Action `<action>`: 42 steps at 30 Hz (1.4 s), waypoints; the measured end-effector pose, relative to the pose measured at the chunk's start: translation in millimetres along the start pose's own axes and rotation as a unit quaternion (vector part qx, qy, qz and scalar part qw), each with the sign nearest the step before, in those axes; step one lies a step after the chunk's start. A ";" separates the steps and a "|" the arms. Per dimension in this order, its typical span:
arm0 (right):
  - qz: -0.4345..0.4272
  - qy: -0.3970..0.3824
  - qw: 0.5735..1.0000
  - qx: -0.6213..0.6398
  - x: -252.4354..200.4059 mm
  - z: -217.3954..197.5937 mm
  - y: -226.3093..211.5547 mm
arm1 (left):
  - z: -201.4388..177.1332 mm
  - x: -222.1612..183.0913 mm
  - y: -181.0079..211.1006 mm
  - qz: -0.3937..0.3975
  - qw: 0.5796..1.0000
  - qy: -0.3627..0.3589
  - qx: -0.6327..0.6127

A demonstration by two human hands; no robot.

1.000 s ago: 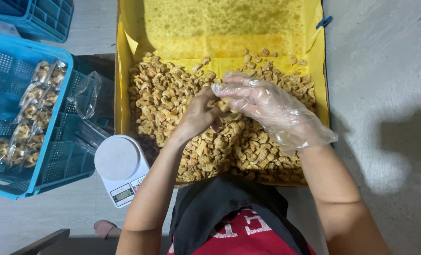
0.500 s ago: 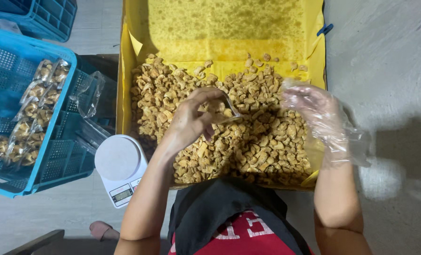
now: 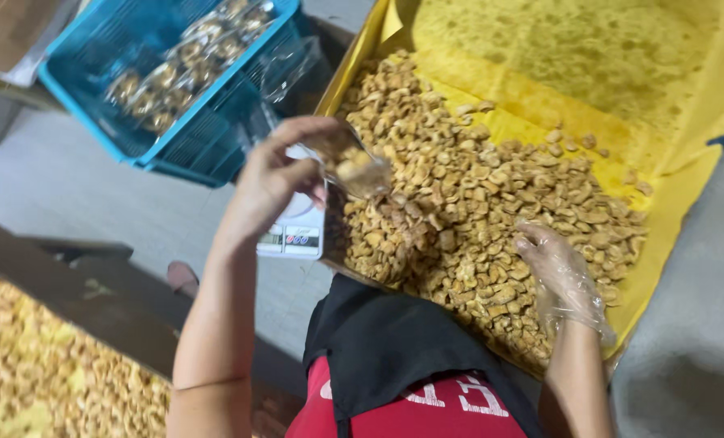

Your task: The person spreads dried fruit pieces on a yellow cloth, then scoops them into clear plastic bags using a digital scale to measure each portion. The filled bags are placed into a blue basket.

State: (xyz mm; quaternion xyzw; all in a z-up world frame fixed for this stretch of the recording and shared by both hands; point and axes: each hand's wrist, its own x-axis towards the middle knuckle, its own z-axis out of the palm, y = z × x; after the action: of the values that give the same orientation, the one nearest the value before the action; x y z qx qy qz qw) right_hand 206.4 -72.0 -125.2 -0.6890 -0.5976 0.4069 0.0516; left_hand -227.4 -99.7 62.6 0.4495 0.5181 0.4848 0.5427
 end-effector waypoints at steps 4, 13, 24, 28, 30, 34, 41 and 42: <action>-0.069 0.012 0.996 -0.050 5.8 0.5 -6.6 | -48.0 -26.2 -0.7 0.028 0.995 0.099 -0.010; -0.036 0.001 0.995 -0.094 2.7 16.8 -20.9 | -99.7 -28.1 -43.1 0.010 0.981 0.179 -0.072; -0.025 0.016 0.994 -0.107 -5.3 32.7 -41.4 | -112.0 -52.6 -8.5 0.074 0.969 0.133 0.194; -0.009 0.020 0.996 -0.086 -4.2 35.5 -44.4 | -123.5 -65.6 4.0 0.147 0.946 0.144 0.250; 0.019 0.015 0.997 -0.078 -3.4 38.1 -46.0 | -126.7 -66.5 8.2 0.167 0.938 0.115 0.280; 0.006 0.017 0.994 -0.104 -2.8 43.6 -45.1 | -126.8 -52.4 9.7 0.137 0.885 0.043 0.442; -0.001 0.015 0.992 -0.122 -3.5 46.4 -45.6 | -125.8 -7.8 0.3 0.029 0.836 -0.063 0.544; -0.005 0.015 0.991 -0.132 -5.5 46.5 -47.5 | -124.8 -3.8 -3.3 0.017 0.828 -0.088 0.554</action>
State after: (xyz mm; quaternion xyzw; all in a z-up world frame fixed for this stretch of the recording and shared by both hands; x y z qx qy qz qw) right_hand 140.6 -82.8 -126.8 -0.6930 -0.6483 0.3140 -0.0285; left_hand -351.7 -105.7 52.4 0.7240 0.6422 0.0839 0.2374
